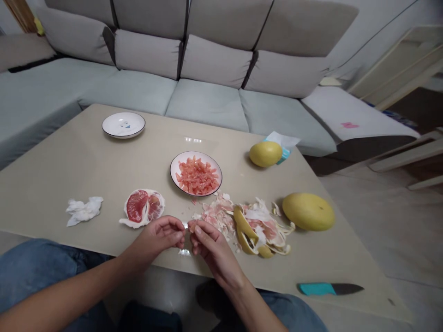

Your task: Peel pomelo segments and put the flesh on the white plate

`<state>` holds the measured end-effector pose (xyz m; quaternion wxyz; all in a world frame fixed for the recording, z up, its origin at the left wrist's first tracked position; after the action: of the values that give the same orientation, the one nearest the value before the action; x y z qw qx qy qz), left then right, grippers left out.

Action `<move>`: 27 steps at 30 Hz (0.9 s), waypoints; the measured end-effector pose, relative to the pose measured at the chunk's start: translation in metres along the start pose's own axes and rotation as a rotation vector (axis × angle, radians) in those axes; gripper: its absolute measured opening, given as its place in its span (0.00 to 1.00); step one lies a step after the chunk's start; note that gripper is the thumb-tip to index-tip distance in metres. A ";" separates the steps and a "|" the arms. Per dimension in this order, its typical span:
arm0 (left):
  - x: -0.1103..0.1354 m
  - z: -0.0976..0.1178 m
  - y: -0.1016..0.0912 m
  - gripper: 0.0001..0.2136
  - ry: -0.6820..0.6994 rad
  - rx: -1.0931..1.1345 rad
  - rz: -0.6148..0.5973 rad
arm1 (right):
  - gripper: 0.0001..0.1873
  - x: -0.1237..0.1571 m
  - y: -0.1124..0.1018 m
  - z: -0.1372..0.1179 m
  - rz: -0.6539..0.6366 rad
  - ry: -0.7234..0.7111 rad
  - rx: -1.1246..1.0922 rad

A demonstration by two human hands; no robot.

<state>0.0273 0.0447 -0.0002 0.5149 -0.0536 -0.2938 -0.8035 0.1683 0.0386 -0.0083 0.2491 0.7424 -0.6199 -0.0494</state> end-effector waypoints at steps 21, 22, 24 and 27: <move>-0.002 0.004 -0.008 0.09 0.028 -0.217 0.028 | 0.18 0.004 0.001 -0.011 -0.064 -0.047 0.470; -0.002 0.004 -0.009 0.09 0.015 -0.220 0.057 | 0.16 0.005 0.000 -0.017 -0.004 -0.127 0.550; -0.001 0.005 -0.010 0.10 0.016 -0.237 0.112 | 0.10 0.010 0.002 -0.029 0.070 -0.294 0.698; 0.000 0.008 -0.009 0.10 0.053 -0.251 0.143 | 0.06 0.016 0.010 -0.036 0.060 -0.477 0.828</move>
<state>0.0179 0.0517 0.0031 0.5676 -0.1170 -0.1727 -0.7964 0.1771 0.0340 0.0311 -0.2154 0.7290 -0.6485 0.0400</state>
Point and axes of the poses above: each hand's wrist, its own x-axis away from the middle knuckle, its own y-axis out of the palm, z = x × y, the point moved 5 cm from there along -x, towards the middle knuckle, and after that the axes turned 6 degrees about -y, right-handed, at the moved point
